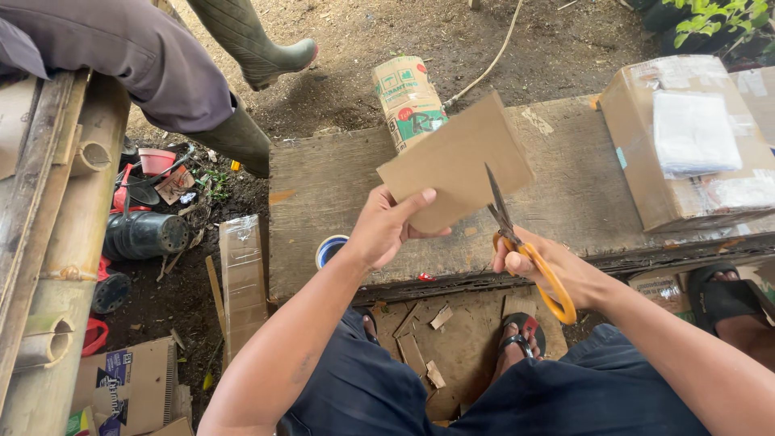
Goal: The person assembles a cylindrical cardboard container by wrapping and taping a cardboard sheet, cutting a circular lid with scissors, and securing the lid with tape. The person handles cardboard, tape, and scissors to complete the assembly.
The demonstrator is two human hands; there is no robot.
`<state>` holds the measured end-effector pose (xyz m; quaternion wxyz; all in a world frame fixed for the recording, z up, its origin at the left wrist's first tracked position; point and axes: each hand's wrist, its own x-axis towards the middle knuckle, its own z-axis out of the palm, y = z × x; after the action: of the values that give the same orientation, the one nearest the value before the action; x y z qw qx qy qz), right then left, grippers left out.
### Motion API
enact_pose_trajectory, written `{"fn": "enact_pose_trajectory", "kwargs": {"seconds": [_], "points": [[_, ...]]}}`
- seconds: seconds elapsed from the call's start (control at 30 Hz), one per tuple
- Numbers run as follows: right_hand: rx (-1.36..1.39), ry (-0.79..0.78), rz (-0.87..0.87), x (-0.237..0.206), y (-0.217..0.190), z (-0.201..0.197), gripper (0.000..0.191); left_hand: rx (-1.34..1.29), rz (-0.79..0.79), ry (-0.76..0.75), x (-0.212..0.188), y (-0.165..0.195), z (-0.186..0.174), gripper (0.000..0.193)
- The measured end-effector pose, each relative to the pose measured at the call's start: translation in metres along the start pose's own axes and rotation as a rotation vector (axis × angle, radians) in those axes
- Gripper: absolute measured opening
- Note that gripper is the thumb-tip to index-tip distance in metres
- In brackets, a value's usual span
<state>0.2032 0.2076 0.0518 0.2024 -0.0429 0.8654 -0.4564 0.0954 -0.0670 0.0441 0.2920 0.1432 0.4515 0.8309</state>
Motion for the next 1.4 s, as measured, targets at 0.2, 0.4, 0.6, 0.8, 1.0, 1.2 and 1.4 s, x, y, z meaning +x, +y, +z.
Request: {"fn": "enact_pose_trajectory", "kwargs": {"seconds": [0.2,0.4,0.6,0.8,1.0,1.2,1.4], "points": [[0.017,-0.029,-0.006,-0.004,-0.014,0.004,0.08,-0.047,-0.052,-0.045,-0.003,-0.002,0.011,0.036],[-0.013,-0.018,-0.041,-0.006,-0.017,0.004,0.083,-0.08,-0.046,-0.05,-0.002,-0.002,0.013,0.035],[-0.018,0.02,-0.041,-0.007,-0.02,0.005,0.075,-0.083,-0.057,-0.059,-0.002,-0.002,0.01,0.037],[-0.074,0.047,-0.024,-0.009,-0.027,0.003,0.072,-0.077,-0.063,-0.044,-0.002,-0.001,0.012,0.038],[-0.077,0.051,-0.018,-0.01,-0.028,0.002,0.072,-0.091,-0.059,-0.046,-0.001,-0.001,0.014,0.039],[-0.059,0.045,-0.005,-0.009,-0.025,0.003,0.071,-0.094,-0.064,-0.022,-0.003,-0.001,0.013,0.041],[-0.043,0.045,-0.047,-0.008,-0.024,0.004,0.072,-0.07,-0.055,-0.031,-0.003,-0.002,0.01,0.043]]}}
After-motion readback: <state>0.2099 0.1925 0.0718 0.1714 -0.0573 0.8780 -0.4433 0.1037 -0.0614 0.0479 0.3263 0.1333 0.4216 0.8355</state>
